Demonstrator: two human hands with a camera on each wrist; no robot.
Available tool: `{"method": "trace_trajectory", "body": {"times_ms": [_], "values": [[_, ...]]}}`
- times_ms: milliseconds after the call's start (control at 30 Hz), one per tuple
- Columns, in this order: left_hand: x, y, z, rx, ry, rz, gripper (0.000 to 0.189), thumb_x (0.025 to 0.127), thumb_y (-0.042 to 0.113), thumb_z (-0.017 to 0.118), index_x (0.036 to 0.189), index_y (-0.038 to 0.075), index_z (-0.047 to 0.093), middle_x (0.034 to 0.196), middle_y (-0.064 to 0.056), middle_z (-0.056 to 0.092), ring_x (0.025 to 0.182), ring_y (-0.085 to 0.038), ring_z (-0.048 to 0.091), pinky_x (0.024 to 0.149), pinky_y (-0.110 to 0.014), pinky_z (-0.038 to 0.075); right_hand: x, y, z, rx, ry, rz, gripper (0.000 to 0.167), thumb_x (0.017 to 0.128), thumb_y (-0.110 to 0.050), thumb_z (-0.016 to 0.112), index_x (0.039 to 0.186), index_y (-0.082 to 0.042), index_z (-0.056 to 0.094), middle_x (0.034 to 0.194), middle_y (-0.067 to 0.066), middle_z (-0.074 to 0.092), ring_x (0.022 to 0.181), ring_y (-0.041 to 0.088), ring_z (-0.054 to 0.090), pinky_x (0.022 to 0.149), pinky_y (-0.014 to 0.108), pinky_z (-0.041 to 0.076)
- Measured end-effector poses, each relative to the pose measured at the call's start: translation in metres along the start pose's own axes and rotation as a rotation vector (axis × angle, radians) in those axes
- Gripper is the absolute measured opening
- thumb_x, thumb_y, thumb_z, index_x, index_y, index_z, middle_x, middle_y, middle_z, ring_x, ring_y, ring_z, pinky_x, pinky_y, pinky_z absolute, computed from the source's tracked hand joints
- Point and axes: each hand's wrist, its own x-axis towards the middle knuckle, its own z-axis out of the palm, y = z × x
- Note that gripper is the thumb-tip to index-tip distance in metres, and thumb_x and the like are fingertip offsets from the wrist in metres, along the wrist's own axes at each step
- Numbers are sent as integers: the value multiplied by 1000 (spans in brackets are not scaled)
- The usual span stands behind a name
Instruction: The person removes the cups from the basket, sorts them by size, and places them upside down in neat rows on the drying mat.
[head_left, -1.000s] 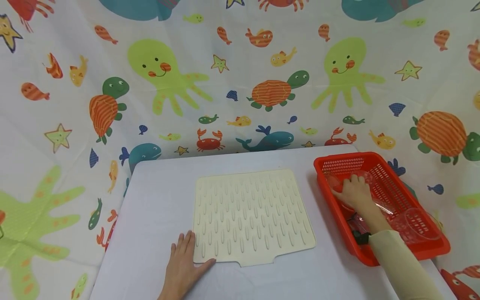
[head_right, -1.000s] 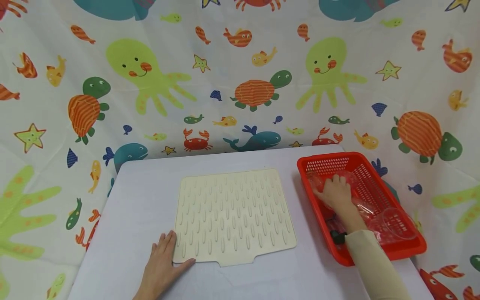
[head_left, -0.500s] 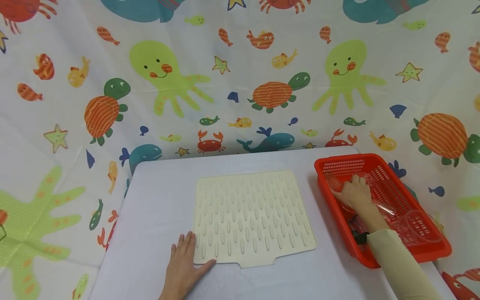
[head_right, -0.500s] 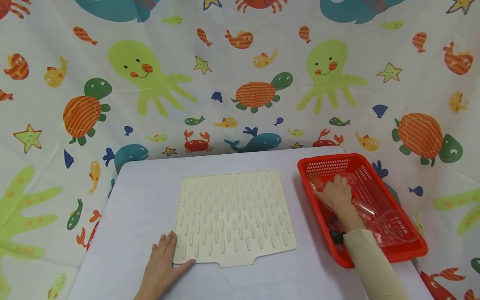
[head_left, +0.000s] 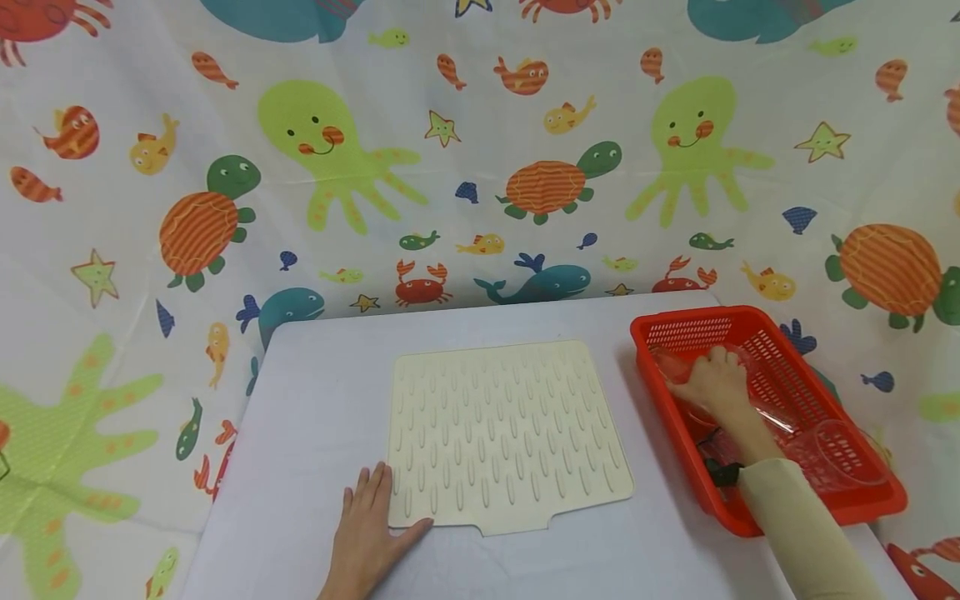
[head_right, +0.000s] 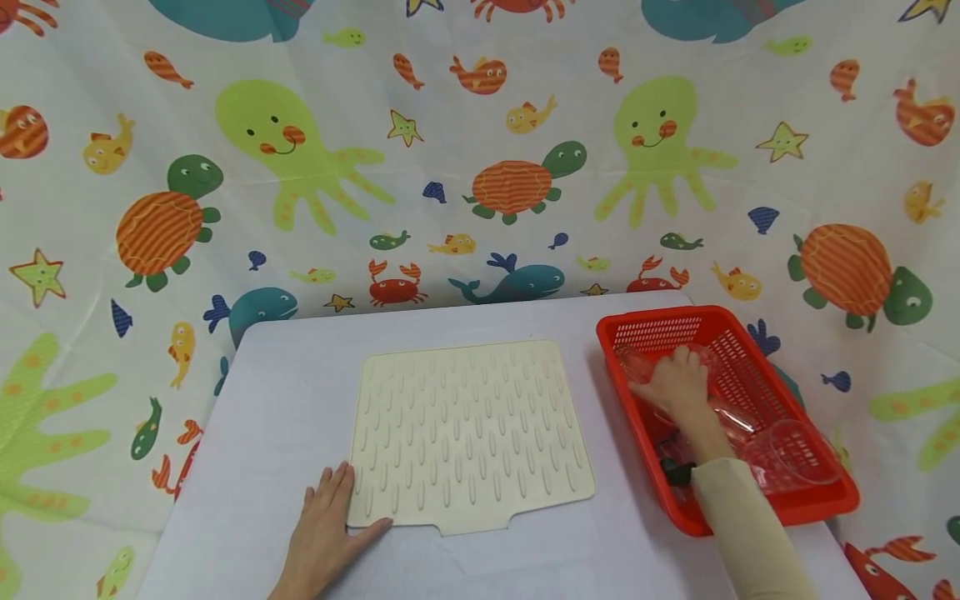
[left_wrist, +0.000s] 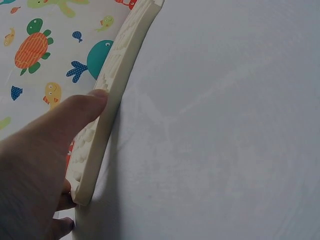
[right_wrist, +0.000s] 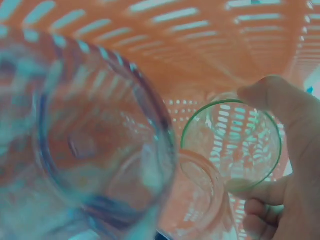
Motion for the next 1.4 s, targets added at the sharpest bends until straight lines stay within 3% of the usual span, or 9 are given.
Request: {"method": "trace_trajectory", "body": {"times_ms": [300,567,800,1000,1400], "values": [[0,-1,2,8,5,2,111,77,71,70,151,-5,38,158,-23,37,149,-46,28,120,-68,23,-1,-1,-12,51,85,15,84,78,-58,72,104,19,49,103,39,42,97,54,39,83,69,42],[0,0,4,12,7,0,111,77,72,69,151,-4,38,158,-22,37,149,-46,28,121,-67,23,-3,-1,-19,71,17,-13,84,83,-57,66,120,16,49,115,39,55,105,57,45,93,76,42],[0,1,4,15,0,-7,111,77,73,68,151,-5,38,158,-23,38,149,-46,27,121,-67,22,-3,-2,-19,69,-41,-39,91,84,-58,66,138,12,44,132,39,48,119,61,40,102,79,37],[0,1,6,22,-3,-7,111,77,73,69,151,-4,37,159,-22,36,150,-46,26,122,-67,21,-3,1,-13,93,-38,-25,95,83,-59,68,138,14,42,131,39,48,119,59,40,102,78,37],[-1,1,6,19,-11,-3,111,78,73,68,151,-4,37,159,-22,35,150,-46,26,122,-67,21,-4,6,-3,215,-1,-5,89,85,-54,68,136,14,43,123,36,52,109,50,44,96,72,43]]}}
